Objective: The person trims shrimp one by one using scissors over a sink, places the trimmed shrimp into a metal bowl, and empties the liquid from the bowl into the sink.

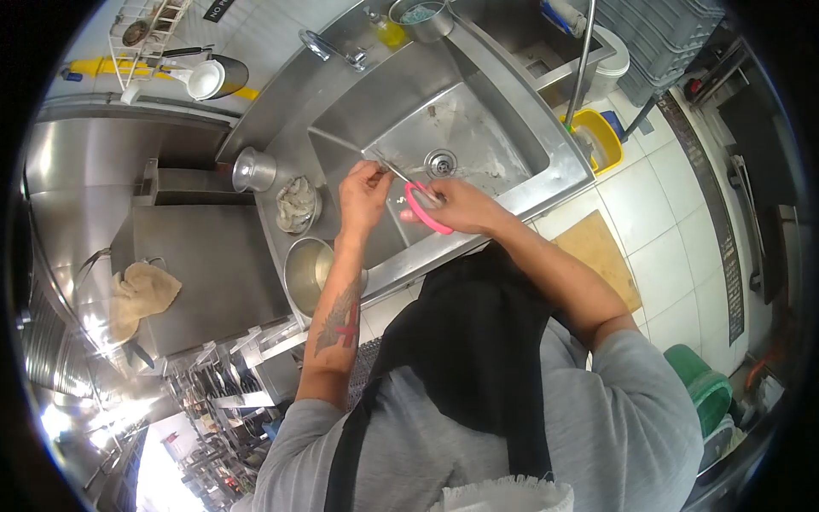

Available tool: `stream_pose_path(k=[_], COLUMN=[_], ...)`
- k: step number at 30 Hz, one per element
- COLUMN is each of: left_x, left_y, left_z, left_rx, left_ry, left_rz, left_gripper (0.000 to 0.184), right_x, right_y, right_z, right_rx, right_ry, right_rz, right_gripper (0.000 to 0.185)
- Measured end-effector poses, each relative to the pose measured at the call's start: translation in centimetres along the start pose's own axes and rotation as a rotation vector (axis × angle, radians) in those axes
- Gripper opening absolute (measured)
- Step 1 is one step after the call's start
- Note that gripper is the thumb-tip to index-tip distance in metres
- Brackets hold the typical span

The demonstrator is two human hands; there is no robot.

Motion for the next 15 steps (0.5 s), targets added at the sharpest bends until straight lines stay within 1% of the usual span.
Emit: stream_pose_path(k=[2, 3, 5, 6, 8, 9, 10, 11, 12, 13, 14, 15], left_x=[0.3, 0.4, 0.6, 0.8, 1.6, 2.4, 3.2, 4.5, 6.5, 9.0, 11.5, 14.7], left_y=[0.0, -0.2, -0.8, -0.9, -1.7, -2.5, -4.4, -6.3, -8.1, -10.4, -12.2, -12.6], left_z=[-0.2, -0.3, -0.3, -0.3, -0.4, -0.2, -0.1, 0.1, 0.5, 1.0, 1.2, 0.9], left_rx=[-0.021, -0.023, -0.007, -0.010, 0.027, 0.029, 0.060, 0.093, 0.101, 0.153, 0.206, 0.152], left_ry=[0.025, 0.023, 0.021, 0.022, 0.049, 0.062, 0.077, 0.099, 0.135, 0.159, 0.181, 0.335], left_rz=[0.013, 0.012, 0.011, 0.011, 0.136, 0.139, 0.116, 0.093, 0.099, 0.111, 0.120, 0.141], left_gripper=[0.017, 0.017, 0.016, 0.016, 0.021, 0.021, 0.021, 0.021, 0.021, 0.027, 0.032, 0.031], right_x=[-0.6, -0.6, -0.5, -0.5, 1.5, 1.4, 2.0, 2.6, 2.8, 2.9, 2.9, 3.1], right_y=[0.3, 0.6, 0.9, 0.9, 1.0, 1.1, 1.7, 2.2, 2.5, 2.7, 3.2, 3.6], right_z=[0.1, 0.1, 0.2, -0.1, -0.8, -1.0, -1.6, -2.1, -2.7, -3.4, -3.9, -4.6], right_rx=[-0.028, -0.029, 0.000, 0.001, -0.011, 0.000, -0.041, -0.074, -0.043, -0.009, -0.094, -0.184], right_ry=[-0.106, -0.104, -0.095, -0.094, 0.115, 0.107, 0.149, 0.188, 0.245, 0.300, 0.257, 0.215], right_rz=[0.030, 0.029, 0.157, 0.155, -0.109, -0.112, -0.247, -0.384, -0.421, -0.456, -0.397, -0.343], right_gripper=[0.061, 0.061, 0.069, 0.069, 0.069, 0.069, 0.069, 0.070, 0.071, 0.071, 0.071, 0.072])
Point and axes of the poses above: each hand's wrist, its own z-axis towards the middle knuckle, its own x-axis out of the back of the hand, y = z × x, the point moved 9 cm from there along z, towards the middle knuckle, and after that the axes turned 6 degrees about x, right-handed, at the moved point
